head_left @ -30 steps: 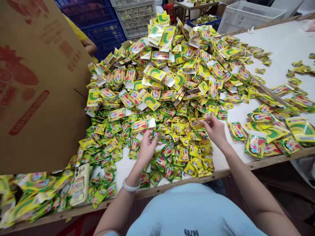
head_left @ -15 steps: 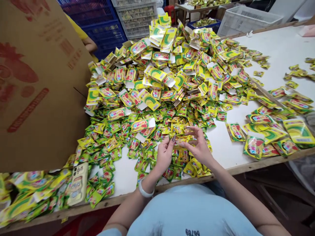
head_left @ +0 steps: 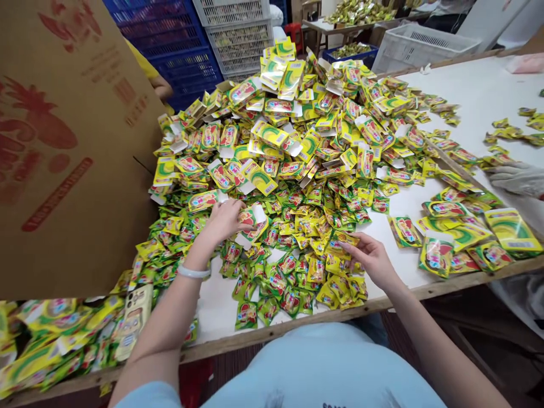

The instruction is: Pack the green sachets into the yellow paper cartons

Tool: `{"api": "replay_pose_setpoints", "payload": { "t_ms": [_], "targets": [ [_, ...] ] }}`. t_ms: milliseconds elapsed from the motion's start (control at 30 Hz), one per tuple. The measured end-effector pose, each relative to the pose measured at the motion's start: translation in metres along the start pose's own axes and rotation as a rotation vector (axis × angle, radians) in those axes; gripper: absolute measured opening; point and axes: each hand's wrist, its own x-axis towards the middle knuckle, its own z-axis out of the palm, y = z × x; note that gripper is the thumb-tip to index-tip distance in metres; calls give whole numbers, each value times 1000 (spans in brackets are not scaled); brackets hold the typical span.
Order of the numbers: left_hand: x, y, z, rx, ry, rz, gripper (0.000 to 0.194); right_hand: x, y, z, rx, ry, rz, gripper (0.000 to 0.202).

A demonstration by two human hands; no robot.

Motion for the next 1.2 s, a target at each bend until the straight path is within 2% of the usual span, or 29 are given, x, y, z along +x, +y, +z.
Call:
{"api": "replay_pose_setpoints", "payload": {
  "t_ms": [100, 167, 233, 267, 300, 367, 433, 533, 600, 733, 800, 933, 1033, 1133, 1200],
  "targets": [
    [-11, 17, -1, -166, 161, -22, 34, 3, -1, -1, 75, -8, -13, 40],
    [-23, 40, 5, -512, 221, -48, 31, 2, -9, 6, 101, -30, -61, 37],
    [-37, 70, 15, -964, 150, -59, 37, -1, -23, 19, 86, -37, -145, 33],
    [-44, 86, 21, -1164, 55, -53, 40, -2, -32, 27, 68, -37, -200, 31],
    [-50, 103, 27, -1302, -41, -42, 43, -4, -40, 36, 46, -41, -264, 28],
    [-61, 131, 37, -1439, -170, -12, 45, -6, -54, 50, -28, -76, -410, 22],
    [-69, 150, 43, -1463, -205, 24, 46, -4, -63, 58, -160, -158, -546, 17],
    [-77, 161, 44, -1423, -147, 47, 55, -2, -71, 55, -459, -331, -667, 18],
    [-79, 163, 40, -1360, -124, 52, 67, -3, -75, 49, -666, -431, -694, 23],
    [-78, 167, 33, -1200, -210, 121, 76, -9, -83, 43, -940, -605, -684, 28],
    [-78, 168, 34, -1198, -250, 136, 76, -11, -83, 40, -894, -626, -669, 25],
    [-83, 166, 41, -1230, -333, 132, 78, -18, -67, 29, -664, -542, -672, 16],
    [-92, 172, 49, -1178, -351, 136, 84, -30, -46, 24, -631, -571, -675, 20],
    [-98, 185, 57, -1173, -379, 120, 89, -47, -28, 26, -627, -630, -567, 21],
    [-98, 190, 62, -1196, -419, 139, 95, -53, -24, 20, -627, -575, -530, 18]
  ]
}}
